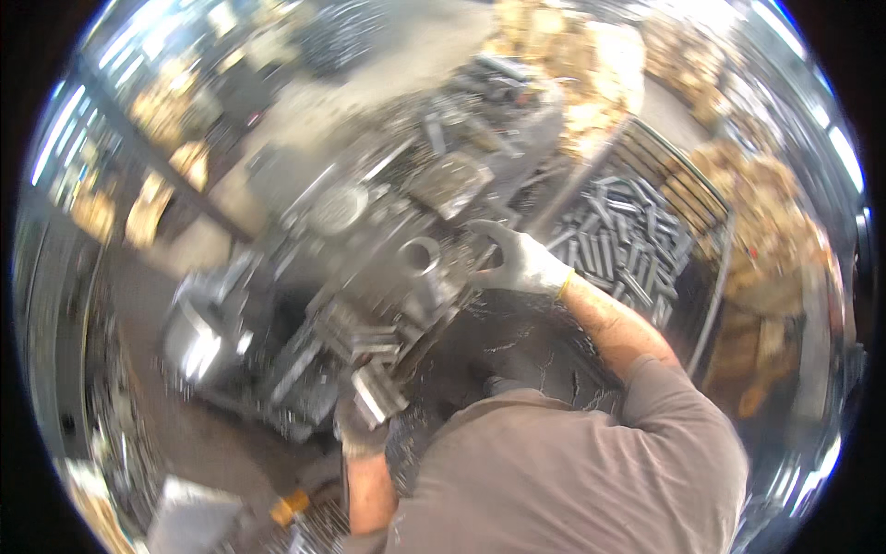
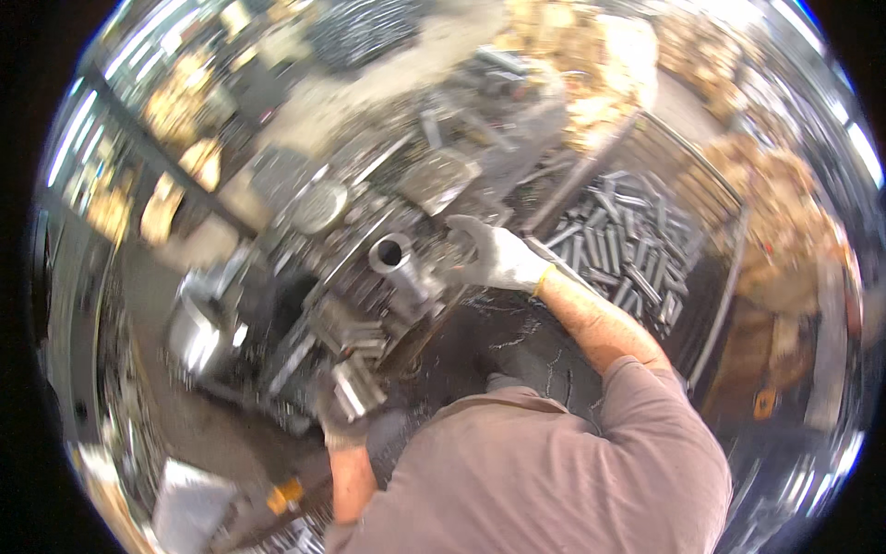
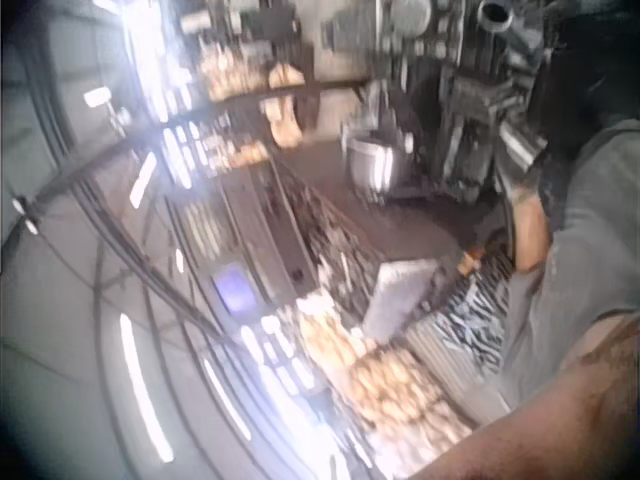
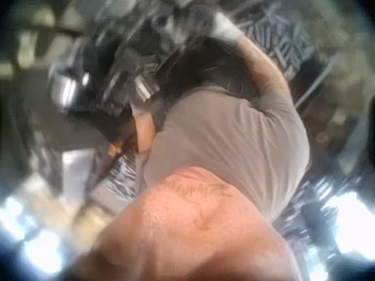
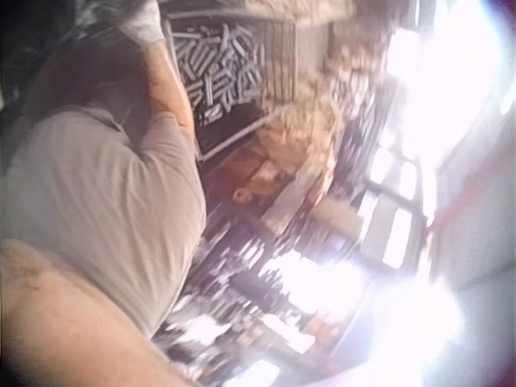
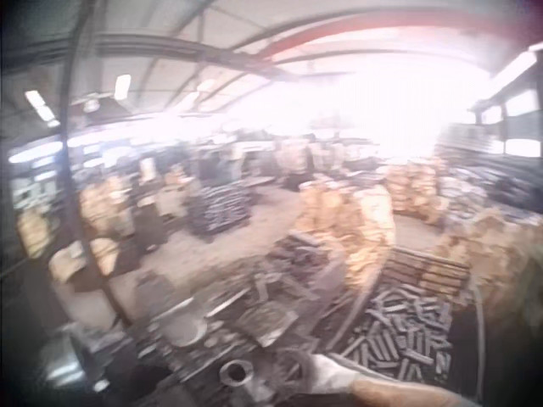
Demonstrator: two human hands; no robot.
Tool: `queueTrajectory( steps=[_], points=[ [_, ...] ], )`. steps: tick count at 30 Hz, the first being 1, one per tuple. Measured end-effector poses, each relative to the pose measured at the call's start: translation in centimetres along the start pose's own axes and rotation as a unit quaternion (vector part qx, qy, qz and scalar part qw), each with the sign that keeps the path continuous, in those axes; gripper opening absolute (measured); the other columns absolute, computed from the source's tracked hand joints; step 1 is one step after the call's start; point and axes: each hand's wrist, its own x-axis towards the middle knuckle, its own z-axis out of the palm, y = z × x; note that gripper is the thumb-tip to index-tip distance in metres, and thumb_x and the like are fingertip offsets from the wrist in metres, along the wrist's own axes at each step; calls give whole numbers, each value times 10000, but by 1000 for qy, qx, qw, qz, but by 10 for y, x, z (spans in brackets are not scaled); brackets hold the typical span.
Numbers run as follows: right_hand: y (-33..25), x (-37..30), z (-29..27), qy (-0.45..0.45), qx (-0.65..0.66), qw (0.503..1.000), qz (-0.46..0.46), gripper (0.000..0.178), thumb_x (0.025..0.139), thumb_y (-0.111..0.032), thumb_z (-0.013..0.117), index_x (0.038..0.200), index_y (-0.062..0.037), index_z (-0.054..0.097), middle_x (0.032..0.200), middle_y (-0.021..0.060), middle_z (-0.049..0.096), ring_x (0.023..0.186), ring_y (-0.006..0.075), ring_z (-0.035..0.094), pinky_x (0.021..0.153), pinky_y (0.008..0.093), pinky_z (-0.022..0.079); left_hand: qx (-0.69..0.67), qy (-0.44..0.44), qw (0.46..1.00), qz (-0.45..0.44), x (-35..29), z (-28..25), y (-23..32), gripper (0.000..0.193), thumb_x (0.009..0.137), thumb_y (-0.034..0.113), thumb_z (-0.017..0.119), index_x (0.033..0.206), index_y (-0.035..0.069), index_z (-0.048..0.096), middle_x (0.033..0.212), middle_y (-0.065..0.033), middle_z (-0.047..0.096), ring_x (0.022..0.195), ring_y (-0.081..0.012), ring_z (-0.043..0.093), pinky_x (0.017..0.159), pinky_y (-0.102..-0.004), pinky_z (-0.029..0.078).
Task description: The person repeatedly loads cylindrical metal rods into a lathe chuck, operates the machine, and removes the finished parts. They place the finished parts into a wire basket and continue the cycle with new rods from a nearby stack.
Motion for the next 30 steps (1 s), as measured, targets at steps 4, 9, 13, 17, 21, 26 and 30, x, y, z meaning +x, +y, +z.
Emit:
queueTrajectory(
  steps=[4, 9, 13, 17, 21, 26, 30],
  points=[
    [-40, 47, 80, -120, -122, 982, 80, 426, 803, -377, 870, 1023, -36, 739, 808, 130, 763, 734, 387, 747, 652, 444, 597, 296, 0, 954, 37, -19, 20, -19, 605, 1030, 554, 654, 1332, 32, 610, 1045, -124, 748, 868, -296, 771, 779, -454, 659],
    [-120, 7, 108, -222, 16, 938, -265, 600, 842, -212, 779, 1419, -156, 622, 1346, 199, 681, 1130, 398, 721, 914, 477, 610, 218, 72, 967, 113, -46, 17, -29, 553, 1059, 567, 609, 1284, 62, 632, 1107, -104, 705, 999, -251, 727, 860, -400, 630],
    [-84, 11, 209, -286, -250, 920, -98, 429, 846, -281, 764, 1179, -29, 664, 989, 225, 746, 929, 446, 751, 766, 519, 621, 247, 103, 938, 219, -27, -15, 16, 497, 1057, 542, 609, 1168, 61, 667, 954, -99, 722, 827, -257, 727, 748, -430, 640],
    [-112, 45, 189, -312, -81, 943, -84, 418, 913, -344, 775, 1176, -27, 699, 925, 165, 763, 819, 282, 752, 722, 406, 592, 260, 77, 925, 267, -33, -35, 48, 593, 1042, 625, 571, 1177, 53, 653, 951, -124, 727, 846, -287, 750, 763, -449, 650],
    [-164, 74, 165, -390, 116, 913, 38, 575, 883, -389, 811, 1286, -1, 679, 1084, 159, 780, 979, 283, 746, 875, 396, 583, 207, 77, 896, 384, -33, 3, 53, 765, 1003, 684, 576, 1446, 63, 517, 1184, -142, 697, 1153, -300, 677, 983, -495, 574],
    [-208, 101, 181, -345, 151, 925, -45, 875, 749, -382, 872, 1455, 22, 548, 1169, 228, 761, 1064, 349, 761, 955, 408, 606, 523, 19, 653, 548, 3, 58, 74, 802, 1062, 583, 557, 1582, -6, 400, 1502, -167, 539, 1360, -272, 543, 1179, -408, 402],
    [-266, 180, 122, -239, 67, 907, -340, 758, 770, -314, 843, 1410, -4, 583, 1087, 218, 774, 960, 355, 783, 864, 421, 637, 510, -27, 633, 581, -40, 96, 100, 932, 1010, 573, 648, 1657, -2, 303, 1539, -169, 527, 1401, -317, 534, 1224, -489, 379]
  ],
)
